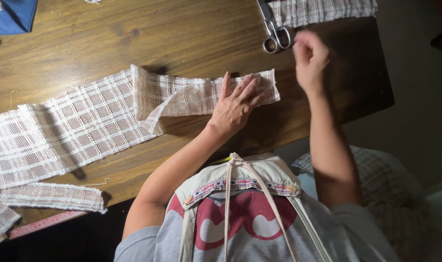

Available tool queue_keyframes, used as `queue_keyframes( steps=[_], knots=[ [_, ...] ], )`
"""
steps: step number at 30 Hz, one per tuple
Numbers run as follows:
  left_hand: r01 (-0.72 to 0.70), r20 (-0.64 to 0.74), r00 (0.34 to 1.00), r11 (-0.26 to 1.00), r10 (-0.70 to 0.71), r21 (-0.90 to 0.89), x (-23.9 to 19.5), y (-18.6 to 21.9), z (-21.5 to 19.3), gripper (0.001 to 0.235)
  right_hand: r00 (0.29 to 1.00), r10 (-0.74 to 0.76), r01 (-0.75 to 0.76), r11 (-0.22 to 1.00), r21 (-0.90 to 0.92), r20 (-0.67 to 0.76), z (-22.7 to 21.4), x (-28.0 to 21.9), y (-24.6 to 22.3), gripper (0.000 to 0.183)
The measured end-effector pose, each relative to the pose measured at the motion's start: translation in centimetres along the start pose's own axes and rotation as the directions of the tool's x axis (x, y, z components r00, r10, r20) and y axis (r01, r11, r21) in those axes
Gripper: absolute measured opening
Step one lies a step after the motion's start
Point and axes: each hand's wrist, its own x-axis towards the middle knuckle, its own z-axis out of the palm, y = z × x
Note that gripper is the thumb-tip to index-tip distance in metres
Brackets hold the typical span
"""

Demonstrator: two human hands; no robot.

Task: Cutting a strip of checkered fabric with scissors and then folding the pieces

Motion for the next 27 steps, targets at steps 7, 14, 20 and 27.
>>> queue_keyframes(
  steps=[7, 14, 20, 27],
  knots=[
    [0.009, -0.04, 0.999, 1.0, -0.008, 0.02, -0.1, -0.5, -0.3, 0.053, 0.957, -0.154, 0.26, 0.835, -0.485, 0.247, -3.0, 2.5, 3.6, 0.029],
    [0.006, -0.146, 0.989, 0.992, -0.024, -0.122, 0.3, -0.9, -2.1, 0.03, 0.98, -0.169, 0.2, 0.82, -0.537, 0.108, -5.2, -2.0, 0.5, 0.014],
    [-0.034, 0.005, 0.999, 0.999, 0.034, -0.039, 0.1, -1.2, -3.5, 0.053, 0.964, 0.267, -0.149, 0.584, -0.798, 0.015, -4.9, -2.6, 2.4, 0.011],
    [-0.019, 0.006, 1.0, 0.999, 0.02, -0.051, 0.0, -1.2, -2.4, 0.058, 0.98, -0.129, 0.004, 0.78, -0.626, -0.154, -3.9, -5.5, -5.2, 0.01]
  ],
)
